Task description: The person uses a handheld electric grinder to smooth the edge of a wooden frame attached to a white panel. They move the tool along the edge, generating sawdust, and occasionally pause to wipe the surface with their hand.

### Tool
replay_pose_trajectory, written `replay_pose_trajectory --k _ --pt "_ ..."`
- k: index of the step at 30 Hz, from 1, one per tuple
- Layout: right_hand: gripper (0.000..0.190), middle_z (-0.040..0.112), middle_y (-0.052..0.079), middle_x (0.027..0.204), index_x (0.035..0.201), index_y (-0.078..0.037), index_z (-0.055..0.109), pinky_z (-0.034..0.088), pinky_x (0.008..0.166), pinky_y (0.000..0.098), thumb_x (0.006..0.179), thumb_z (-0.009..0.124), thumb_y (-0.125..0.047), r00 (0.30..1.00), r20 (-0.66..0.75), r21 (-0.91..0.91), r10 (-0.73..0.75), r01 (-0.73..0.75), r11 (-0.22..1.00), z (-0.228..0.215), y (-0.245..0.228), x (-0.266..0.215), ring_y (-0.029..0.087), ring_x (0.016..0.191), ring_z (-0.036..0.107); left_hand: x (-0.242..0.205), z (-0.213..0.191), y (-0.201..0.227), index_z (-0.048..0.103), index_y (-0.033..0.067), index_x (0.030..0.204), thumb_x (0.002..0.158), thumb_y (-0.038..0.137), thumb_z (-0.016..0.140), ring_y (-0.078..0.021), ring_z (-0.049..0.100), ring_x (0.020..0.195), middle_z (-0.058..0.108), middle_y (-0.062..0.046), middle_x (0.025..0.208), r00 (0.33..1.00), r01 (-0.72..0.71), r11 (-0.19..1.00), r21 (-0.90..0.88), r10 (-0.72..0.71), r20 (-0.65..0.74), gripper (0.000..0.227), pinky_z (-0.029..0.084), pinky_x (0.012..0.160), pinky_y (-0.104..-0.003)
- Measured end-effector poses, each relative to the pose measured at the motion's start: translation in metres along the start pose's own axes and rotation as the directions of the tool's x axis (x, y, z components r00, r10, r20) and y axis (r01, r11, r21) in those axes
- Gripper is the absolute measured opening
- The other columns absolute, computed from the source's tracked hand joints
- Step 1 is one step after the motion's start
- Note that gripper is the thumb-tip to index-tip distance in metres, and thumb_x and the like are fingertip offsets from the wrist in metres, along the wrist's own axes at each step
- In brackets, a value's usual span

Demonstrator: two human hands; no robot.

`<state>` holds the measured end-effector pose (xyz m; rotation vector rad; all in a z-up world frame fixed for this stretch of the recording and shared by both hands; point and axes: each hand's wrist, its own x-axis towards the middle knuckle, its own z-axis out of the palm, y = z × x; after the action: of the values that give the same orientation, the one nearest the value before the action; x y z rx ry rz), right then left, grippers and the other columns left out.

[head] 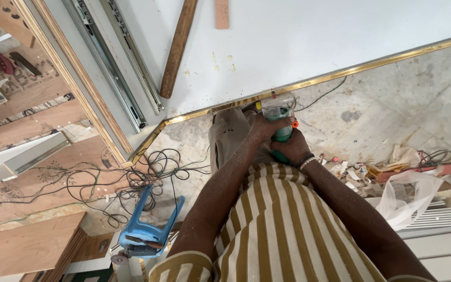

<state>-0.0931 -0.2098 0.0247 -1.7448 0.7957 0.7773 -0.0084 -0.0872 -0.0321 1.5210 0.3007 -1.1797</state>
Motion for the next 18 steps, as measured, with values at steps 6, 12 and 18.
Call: replay_pose_trajectory --k 6,12,18 --pt "0.046 0.077 0.015 0.097 0.103 0.002 0.070 0.061 0.081 0.0384 0.068 0.083 -0.025 1.000 -0.001 -0.020 0.025 -0.025 0.999 0.009 -0.004 0.000 0.027 0.091 0.076 -0.001 -0.007 -0.009 0.073 0.0039 0.120 0.071 0.044 0.089 -0.0223 0.075 0.107 0.076 -0.013 0.117 1.000 -0.024 0.999 -0.041 0.025 0.009 0.065 0.063 0.091 -0.037" --pt "0.044 0.077 0.015 0.098 0.102 0.002 0.070 0.061 0.081 0.0386 0.069 0.083 -0.025 0.999 0.001 -0.015 0.048 -0.047 0.999 0.021 -0.008 -0.001 0.027 0.092 0.076 -0.009 -0.019 -0.008 0.073 0.0056 0.117 0.070 0.046 0.089 -0.0202 0.075 0.103 0.077 -0.011 0.113 0.998 -0.056 0.996 0.064 0.058 -0.033 0.065 0.063 0.090 -0.035" --pt "0.044 0.078 0.014 0.097 0.102 0.001 0.070 0.061 0.081 0.0383 0.069 0.083 -0.025 1.000 0.006 0.017 0.009 -0.009 1.000 0.032 -0.010 -0.001 0.026 0.092 0.076 -0.015 -0.031 -0.006 0.076 0.0047 0.115 0.073 0.042 0.090 -0.0197 0.076 0.104 0.079 -0.010 0.113 0.995 -0.101 0.995 -0.026 0.101 -0.013 0.058 0.063 0.090 -0.035"
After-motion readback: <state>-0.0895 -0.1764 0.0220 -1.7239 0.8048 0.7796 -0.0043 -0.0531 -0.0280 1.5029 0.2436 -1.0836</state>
